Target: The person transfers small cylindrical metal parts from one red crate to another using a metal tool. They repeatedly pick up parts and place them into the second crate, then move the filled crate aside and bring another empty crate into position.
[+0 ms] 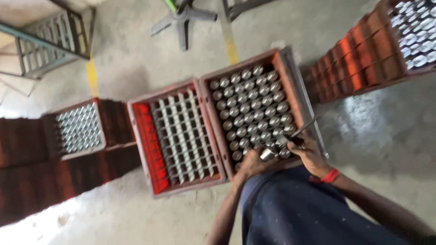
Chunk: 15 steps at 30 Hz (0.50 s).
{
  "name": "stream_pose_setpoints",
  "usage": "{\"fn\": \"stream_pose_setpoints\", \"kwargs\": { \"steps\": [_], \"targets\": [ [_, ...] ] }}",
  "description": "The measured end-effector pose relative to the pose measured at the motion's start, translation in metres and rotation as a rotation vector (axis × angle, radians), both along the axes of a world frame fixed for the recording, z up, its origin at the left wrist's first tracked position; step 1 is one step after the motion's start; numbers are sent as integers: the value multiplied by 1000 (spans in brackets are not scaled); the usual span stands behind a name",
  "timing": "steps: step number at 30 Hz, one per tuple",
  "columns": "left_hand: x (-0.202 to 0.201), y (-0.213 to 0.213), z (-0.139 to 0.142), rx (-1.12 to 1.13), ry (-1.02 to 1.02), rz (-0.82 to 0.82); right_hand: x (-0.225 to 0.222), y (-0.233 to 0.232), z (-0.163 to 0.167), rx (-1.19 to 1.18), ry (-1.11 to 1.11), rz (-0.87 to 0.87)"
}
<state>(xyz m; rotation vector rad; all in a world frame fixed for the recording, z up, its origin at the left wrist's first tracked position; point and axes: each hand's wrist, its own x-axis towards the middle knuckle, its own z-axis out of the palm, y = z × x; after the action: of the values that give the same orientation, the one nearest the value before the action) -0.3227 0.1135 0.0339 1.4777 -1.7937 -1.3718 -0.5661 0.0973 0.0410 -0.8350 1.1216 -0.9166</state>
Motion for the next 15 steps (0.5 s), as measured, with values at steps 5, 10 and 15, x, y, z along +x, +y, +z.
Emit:
{"fn": "stream_pose_setpoints", "kwargs": {
  "steps": [5,10,15],
  "targets": [
    [-14,-129,-25,-133,-424,181,-51,-15,-35,-160,-103,-416],
    [-49,-238,-23,-459,-444,240,-66,15,-29,-68,-90,-475],
    [-56,-253,-22,-837,-407,262,-65,40,-14,99,0,-465]
  ]
}}
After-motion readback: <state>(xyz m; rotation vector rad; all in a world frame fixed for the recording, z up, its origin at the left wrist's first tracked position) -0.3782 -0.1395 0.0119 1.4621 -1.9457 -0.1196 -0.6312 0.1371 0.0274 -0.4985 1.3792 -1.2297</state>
